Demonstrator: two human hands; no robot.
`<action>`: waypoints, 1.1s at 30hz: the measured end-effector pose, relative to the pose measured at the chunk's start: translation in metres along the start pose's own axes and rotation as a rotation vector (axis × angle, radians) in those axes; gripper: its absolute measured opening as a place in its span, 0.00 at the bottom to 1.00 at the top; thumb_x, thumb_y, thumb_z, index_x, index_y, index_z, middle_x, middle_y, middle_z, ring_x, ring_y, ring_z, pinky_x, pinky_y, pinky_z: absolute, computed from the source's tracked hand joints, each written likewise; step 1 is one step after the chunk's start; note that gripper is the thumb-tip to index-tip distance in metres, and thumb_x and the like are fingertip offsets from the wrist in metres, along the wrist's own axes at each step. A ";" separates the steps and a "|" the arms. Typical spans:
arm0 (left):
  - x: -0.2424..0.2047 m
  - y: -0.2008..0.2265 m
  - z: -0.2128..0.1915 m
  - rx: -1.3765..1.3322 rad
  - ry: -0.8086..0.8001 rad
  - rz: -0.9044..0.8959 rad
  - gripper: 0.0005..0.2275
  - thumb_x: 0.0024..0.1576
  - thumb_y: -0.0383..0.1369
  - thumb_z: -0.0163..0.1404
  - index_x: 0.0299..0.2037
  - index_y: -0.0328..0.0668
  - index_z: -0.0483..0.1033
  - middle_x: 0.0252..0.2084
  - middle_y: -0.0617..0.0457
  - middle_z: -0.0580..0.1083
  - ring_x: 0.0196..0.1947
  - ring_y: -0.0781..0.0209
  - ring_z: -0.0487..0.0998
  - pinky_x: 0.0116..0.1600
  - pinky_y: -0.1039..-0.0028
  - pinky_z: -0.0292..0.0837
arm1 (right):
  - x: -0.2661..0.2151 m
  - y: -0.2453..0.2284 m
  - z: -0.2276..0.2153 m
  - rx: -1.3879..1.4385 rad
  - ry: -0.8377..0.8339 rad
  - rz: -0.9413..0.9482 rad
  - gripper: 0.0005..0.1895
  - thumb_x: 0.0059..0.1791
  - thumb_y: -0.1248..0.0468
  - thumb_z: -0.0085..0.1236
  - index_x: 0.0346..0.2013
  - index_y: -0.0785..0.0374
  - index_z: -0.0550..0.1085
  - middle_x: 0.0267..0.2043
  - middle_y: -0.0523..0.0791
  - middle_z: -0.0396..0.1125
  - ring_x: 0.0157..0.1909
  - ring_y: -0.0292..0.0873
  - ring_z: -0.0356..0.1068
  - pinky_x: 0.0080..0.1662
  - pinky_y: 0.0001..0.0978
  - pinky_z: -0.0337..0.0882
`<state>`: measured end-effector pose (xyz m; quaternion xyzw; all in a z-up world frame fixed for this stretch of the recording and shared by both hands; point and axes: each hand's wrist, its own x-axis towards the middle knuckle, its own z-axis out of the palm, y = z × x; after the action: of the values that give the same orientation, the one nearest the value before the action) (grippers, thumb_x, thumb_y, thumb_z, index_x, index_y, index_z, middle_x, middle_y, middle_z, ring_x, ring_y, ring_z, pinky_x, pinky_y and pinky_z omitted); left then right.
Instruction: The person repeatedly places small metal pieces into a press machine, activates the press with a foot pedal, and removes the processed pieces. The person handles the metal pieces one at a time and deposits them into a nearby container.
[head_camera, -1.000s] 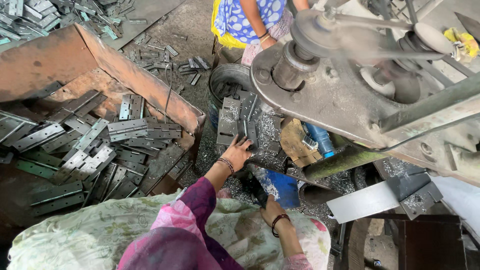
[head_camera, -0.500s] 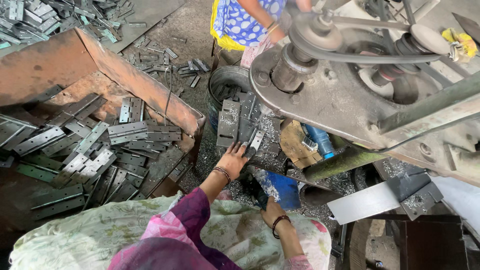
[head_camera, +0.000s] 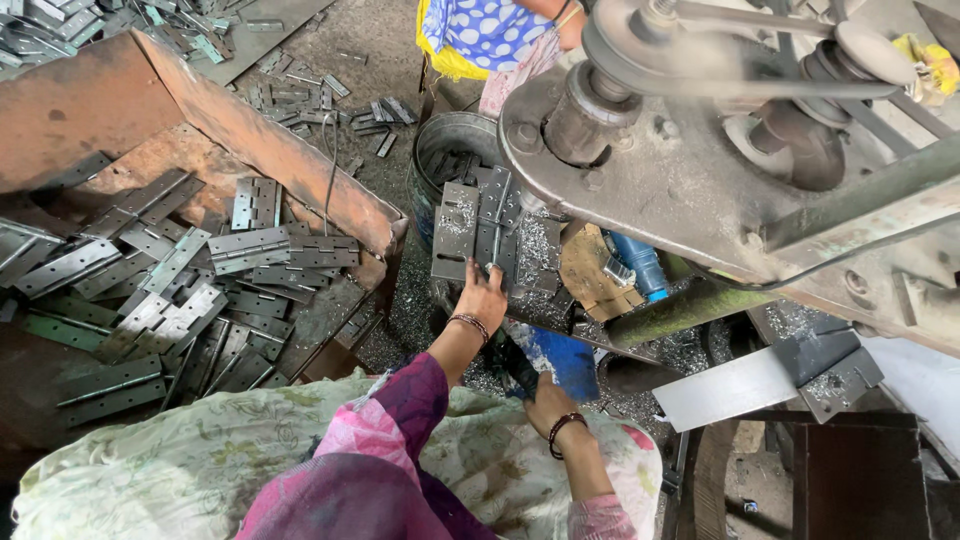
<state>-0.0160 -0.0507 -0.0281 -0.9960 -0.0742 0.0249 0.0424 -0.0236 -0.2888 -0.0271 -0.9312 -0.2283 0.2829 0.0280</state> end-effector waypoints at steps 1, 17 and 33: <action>0.002 -0.001 0.000 -0.009 0.007 -0.014 0.18 0.66 0.35 0.38 0.59 0.35 0.75 0.69 0.32 0.60 0.65 0.24 0.65 0.72 0.36 0.40 | 0.002 0.002 0.005 -0.004 0.007 -0.003 0.24 0.49 0.58 0.52 0.54 0.71 0.61 0.47 0.63 0.71 0.52 0.65 0.72 0.54 0.55 0.71; -0.021 -0.019 -0.006 -0.180 0.217 -0.190 0.16 0.63 0.39 0.39 0.51 0.48 0.81 0.71 0.44 0.61 0.74 0.37 0.49 0.72 0.30 0.35 | 0.036 0.010 0.089 -0.093 -0.065 0.190 0.25 0.53 0.63 0.43 0.65 0.58 0.56 0.58 0.57 0.70 0.62 0.60 0.68 0.67 0.62 0.55; 0.001 -0.022 -0.023 -0.156 0.015 -0.245 0.17 0.64 0.38 0.39 0.53 0.47 0.80 0.73 0.49 0.60 0.77 0.37 0.43 0.70 0.25 0.33 | 0.041 0.015 0.119 -0.112 -0.134 0.263 0.28 0.50 0.58 0.53 0.60 0.65 0.56 0.52 0.60 0.72 0.57 0.62 0.72 0.63 0.57 0.63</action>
<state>-0.0173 -0.0310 -0.0035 -0.9799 -0.1967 0.0060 -0.0319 -0.0516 -0.2937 -0.1511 -0.9321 -0.1214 0.3326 -0.0766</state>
